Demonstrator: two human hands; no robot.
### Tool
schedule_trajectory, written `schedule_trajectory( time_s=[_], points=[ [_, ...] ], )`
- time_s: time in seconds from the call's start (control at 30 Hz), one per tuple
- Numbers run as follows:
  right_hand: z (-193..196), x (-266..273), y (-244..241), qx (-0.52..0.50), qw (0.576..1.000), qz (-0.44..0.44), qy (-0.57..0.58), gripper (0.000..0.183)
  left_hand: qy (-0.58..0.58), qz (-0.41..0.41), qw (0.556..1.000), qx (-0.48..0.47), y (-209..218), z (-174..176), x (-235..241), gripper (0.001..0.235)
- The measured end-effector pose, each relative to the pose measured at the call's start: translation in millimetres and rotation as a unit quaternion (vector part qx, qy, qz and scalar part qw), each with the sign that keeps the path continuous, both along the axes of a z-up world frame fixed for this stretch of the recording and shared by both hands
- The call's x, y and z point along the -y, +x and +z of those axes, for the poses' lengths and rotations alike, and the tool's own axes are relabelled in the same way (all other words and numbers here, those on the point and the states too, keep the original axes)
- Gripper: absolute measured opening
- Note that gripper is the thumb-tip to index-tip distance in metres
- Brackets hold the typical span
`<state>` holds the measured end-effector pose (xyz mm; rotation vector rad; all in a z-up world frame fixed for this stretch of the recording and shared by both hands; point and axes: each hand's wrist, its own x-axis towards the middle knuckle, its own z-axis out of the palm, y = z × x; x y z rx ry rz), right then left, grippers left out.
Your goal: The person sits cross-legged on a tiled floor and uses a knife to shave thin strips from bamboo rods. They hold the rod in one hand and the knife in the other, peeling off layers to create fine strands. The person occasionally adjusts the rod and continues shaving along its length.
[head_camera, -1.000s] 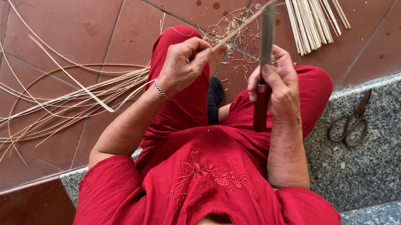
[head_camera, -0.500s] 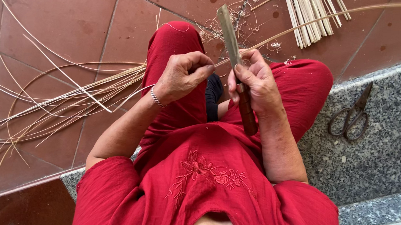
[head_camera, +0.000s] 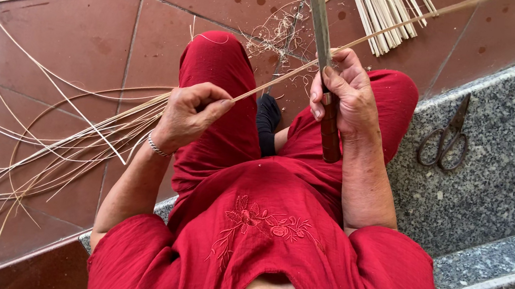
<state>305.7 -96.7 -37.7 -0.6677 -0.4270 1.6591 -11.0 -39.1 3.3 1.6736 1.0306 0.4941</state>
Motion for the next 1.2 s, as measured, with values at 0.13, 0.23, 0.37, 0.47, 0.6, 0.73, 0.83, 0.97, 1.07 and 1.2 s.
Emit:
schedule_trajectory(
  time_s=[0.13,0.23,0.37,0.47,0.6,0.73,0.83,0.97,1.07,1.2],
  points=[
    [-0.7,-0.3,14.0,0.014,1.000,-0.013,0.014,0.019,0.027,-0.002,1.000,0.009,-12.7,5.6,2.6,0.007],
    [-2.2,-0.5,26.3,0.015,0.999,-0.031,0.022,0.019,0.047,0.007,0.999,-0.008,-23.0,10.8,2.5,0.005],
    [-7.7,-0.9,38.6,0.012,0.998,-0.044,0.033,0.018,0.047,0.007,0.998,-0.033,-34.1,17.6,0.9,0.006],
    [-11.4,1.3,43.9,0.015,0.997,-0.057,0.040,0.017,0.040,0.027,0.997,-0.068,-41.2,21.6,4.5,0.007],
    [-14.5,1.4,53.4,0.022,0.997,-0.066,0.030,0.017,0.073,0.033,0.994,-0.081,-54.6,23.6,2.6,0.009],
    [-14.6,-0.1,66.6,0.033,0.996,-0.077,0.042,0.018,0.079,0.039,0.992,-0.089,-67.8,22.3,3.1,0.011],
    [-20.4,1.3,71.8,0.030,0.995,-0.085,0.042,0.018,0.051,0.048,0.995,-0.077,-75.6,18.6,4.0,0.011],
    [-35.3,-0.1,96.7,0.018,0.993,-0.115,0.033,0.013,0.045,0.087,0.992,-0.075,-92.5,17.1,0.0,0.005],
    [-42.9,3.3,122.7,0.011,0.988,-0.155,0.017,0.017,0.138,0.142,0.971,-0.137,-114.1,22.9,-6.4,0.002],
    [-60.7,9.1,127.6,0.023,0.987,-0.156,0.009,0.022,0.389,0.180,0.863,-0.268,-160.0,32.5,-16.1,0.010]
  ],
)
